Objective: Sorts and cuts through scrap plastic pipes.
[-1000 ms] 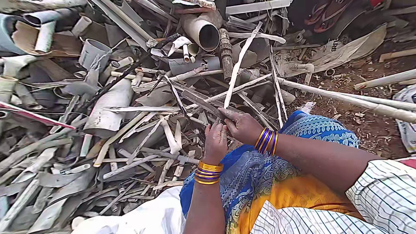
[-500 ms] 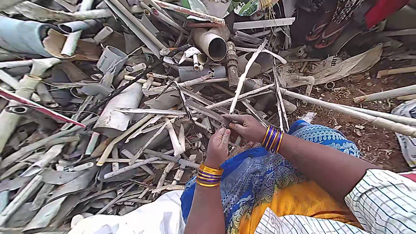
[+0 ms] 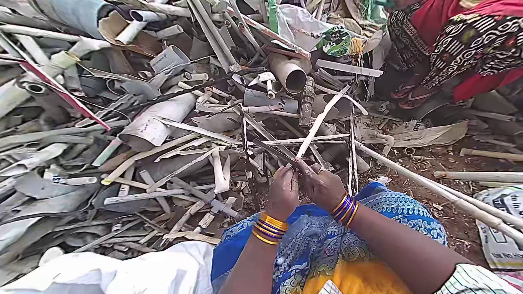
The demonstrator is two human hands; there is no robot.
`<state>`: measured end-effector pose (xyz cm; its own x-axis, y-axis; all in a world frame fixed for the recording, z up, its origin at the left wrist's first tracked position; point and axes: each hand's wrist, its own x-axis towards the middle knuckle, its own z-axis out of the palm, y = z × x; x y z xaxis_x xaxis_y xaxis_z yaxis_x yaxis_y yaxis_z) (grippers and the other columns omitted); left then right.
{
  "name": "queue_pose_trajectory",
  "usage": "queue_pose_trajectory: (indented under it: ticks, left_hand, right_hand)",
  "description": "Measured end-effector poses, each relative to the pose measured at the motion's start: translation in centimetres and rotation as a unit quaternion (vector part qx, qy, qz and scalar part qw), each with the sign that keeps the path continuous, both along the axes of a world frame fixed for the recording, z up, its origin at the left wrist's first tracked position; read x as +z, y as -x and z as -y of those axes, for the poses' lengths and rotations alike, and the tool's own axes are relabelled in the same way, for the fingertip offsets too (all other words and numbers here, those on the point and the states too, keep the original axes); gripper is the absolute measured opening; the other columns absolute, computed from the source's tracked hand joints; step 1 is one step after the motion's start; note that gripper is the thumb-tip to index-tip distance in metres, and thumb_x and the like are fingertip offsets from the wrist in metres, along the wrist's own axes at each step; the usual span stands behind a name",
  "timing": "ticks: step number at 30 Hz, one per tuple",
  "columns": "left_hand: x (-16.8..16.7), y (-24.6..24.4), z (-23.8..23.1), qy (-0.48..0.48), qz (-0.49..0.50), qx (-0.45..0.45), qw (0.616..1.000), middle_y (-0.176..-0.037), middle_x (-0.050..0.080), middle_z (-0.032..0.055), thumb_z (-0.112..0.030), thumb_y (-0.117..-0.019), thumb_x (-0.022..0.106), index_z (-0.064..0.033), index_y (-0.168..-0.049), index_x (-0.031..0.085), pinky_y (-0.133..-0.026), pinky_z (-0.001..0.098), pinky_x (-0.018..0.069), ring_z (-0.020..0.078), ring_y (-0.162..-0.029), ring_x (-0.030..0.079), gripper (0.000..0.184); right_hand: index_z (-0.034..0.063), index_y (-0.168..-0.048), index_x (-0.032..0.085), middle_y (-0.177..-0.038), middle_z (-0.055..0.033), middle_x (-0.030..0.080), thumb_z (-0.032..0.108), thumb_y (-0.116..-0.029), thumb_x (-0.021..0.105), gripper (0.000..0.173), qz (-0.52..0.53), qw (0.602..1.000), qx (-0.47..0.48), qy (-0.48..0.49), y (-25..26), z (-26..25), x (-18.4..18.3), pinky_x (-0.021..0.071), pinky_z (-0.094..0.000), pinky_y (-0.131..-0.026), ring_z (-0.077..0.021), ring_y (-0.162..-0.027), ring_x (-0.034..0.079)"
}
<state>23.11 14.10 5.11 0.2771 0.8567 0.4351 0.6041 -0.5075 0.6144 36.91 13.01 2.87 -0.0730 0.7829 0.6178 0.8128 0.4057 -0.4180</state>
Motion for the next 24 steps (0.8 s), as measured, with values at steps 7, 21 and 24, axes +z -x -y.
queue_pose_trajectory:
  ticks: [7, 21, 24]
  left_hand:
    - [0.5, -1.2, 0.4, 0.042, 0.047, 0.029, 0.998, -0.124, 0.068, 0.0299, -0.003, -0.1016, 0.048, 0.0177, -0.113, 0.068, -0.111, 0.0476, 0.044, 0.0407, -0.119, 0.067, 0.031]
    - [2.1, -0.8, 0.9, 0.114, -0.077, 0.019, 0.99, -0.141, 0.061, 0.024, -0.004, -0.1051, 0.043, 0.0124, -0.128, 0.064, -0.123, 0.0519, 0.0255, 0.0376, -0.138, 0.054, 0.035]
    - [2.5, -1.0, 1.1, 0.165, -0.11, 0.02, 0.98, -0.141, 0.06, 0.0246, -0.002, -0.1053, 0.04, 0.0126, -0.132, 0.061, -0.126, 0.0494, 0.018, 0.0349, -0.142, 0.05, 0.037]
  right_hand:
    - [-0.0012, -0.132, 0.068, -0.086, -0.0217, 0.073, 0.011, -0.0954, 0.05, 0.042, -0.038, 0.998, -0.048, 0.009, -0.9, -0.7, 0.1, 0.0547, -0.0472, -0.054, -0.0348, -0.063, 0.069]
    - [0.0023, -0.131, 0.07, -0.081, -0.0188, 0.071, 0.011, -0.0944, 0.05, 0.043, 0.04, 0.999, -0.025, -0.004, -0.2, 0.8, 1.1, 0.0526, -0.0454, -0.048, -0.0327, -0.057, 0.067]
    - [0.0028, -0.132, 0.069, -0.083, -0.0208, 0.072, 0.01, -0.094, 0.05, 0.043, 0.054, 0.998, -0.025, 0.027, 0.1, 0.8, 0.8, 0.054, -0.0477, -0.051, -0.0357, -0.061, 0.069]
